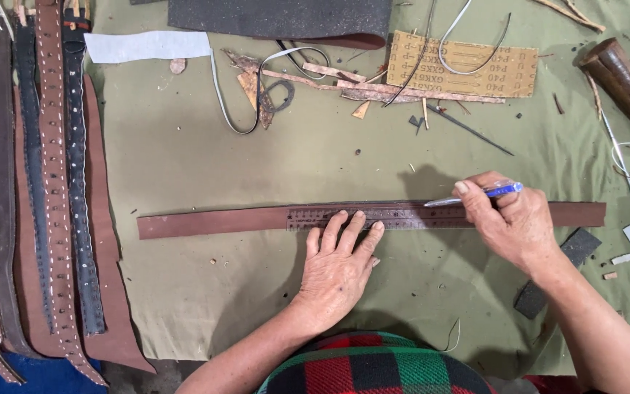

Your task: Measuring and marking a leather strap with a ruler and pen for precise crafting.

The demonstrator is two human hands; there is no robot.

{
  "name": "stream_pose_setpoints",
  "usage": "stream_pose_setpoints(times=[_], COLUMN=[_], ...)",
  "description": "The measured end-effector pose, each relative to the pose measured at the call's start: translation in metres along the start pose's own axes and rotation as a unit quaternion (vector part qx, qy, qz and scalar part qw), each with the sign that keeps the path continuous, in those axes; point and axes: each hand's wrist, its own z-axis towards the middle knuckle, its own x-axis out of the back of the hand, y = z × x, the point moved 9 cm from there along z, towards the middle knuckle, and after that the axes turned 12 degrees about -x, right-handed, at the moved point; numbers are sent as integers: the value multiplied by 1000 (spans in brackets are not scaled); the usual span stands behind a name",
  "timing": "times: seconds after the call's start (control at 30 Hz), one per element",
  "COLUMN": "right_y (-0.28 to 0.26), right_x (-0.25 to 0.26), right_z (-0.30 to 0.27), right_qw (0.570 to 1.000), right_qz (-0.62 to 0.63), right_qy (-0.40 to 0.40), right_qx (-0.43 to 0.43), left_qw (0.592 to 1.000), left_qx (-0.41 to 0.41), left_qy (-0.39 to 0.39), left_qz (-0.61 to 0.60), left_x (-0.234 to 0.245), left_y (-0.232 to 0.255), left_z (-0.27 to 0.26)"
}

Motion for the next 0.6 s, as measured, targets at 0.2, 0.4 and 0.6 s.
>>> stream_pose_setpoints(times=[0.2,0.4,0.6], right_y=[14,14,37], right_x=[14,20,47], right_z=[1,-1,-19], right_qw=[1000,999,991], right_qz=[-9,25,-13], right_qy=[20,19,100], right_qx=[-9,-14,83], left_qw=[1000,1000,1000], left_qx=[-4,1,-10], left_qy=[1,-1,10], left_qz=[14,-7,-2], left_x=[5,3,5], left_y=[1,1,0], left_z=[2,2,3])
